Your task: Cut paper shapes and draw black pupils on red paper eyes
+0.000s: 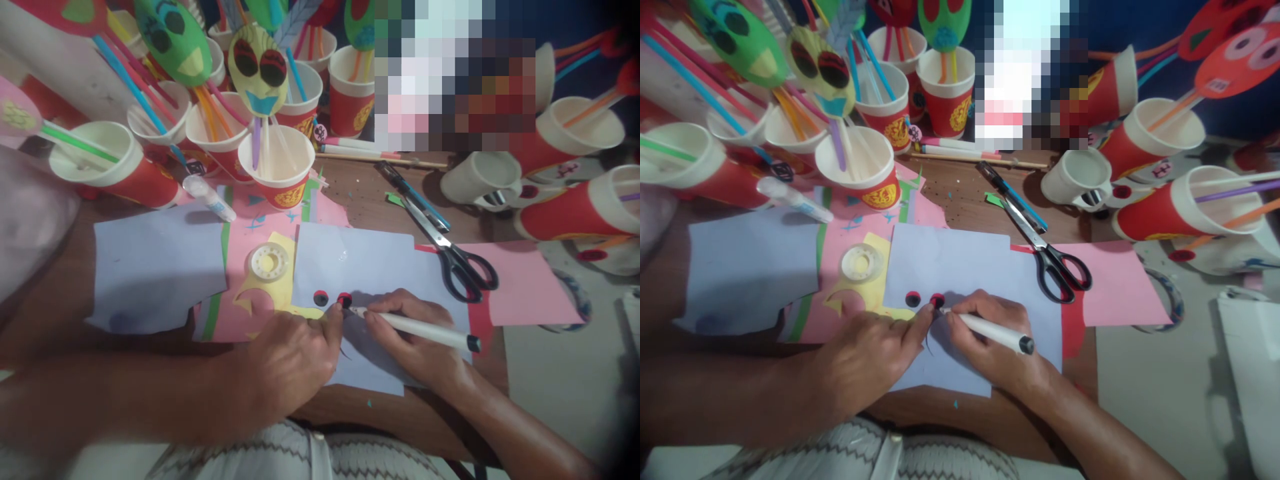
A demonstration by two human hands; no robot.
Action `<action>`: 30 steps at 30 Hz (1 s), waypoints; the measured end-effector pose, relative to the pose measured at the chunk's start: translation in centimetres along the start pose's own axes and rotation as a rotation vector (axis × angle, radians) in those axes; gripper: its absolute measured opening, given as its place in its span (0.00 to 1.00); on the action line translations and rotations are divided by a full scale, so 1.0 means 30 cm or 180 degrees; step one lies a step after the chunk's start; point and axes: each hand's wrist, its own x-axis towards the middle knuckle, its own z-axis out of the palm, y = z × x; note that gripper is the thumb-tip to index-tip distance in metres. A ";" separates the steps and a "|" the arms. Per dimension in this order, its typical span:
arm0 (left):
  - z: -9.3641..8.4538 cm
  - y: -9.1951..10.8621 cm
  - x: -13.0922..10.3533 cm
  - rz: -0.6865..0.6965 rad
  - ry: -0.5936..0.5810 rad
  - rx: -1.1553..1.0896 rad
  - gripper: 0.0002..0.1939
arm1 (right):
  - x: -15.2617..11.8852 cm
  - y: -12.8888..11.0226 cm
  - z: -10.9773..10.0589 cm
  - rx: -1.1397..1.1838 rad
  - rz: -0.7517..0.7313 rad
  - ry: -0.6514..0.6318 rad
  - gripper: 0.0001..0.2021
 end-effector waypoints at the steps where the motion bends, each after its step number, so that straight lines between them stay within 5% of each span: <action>1: 0.000 0.000 0.000 -0.0003 0.0000 0.0008 0.29 | -0.001 0.002 0.000 -0.0014 0.0006 -0.0007 0.08; 30: -0.002 0.001 -0.002 0.0099 -0.0007 0.0094 0.31 | -0.010 0.012 -0.007 0.0041 0.0285 0.0044 0.08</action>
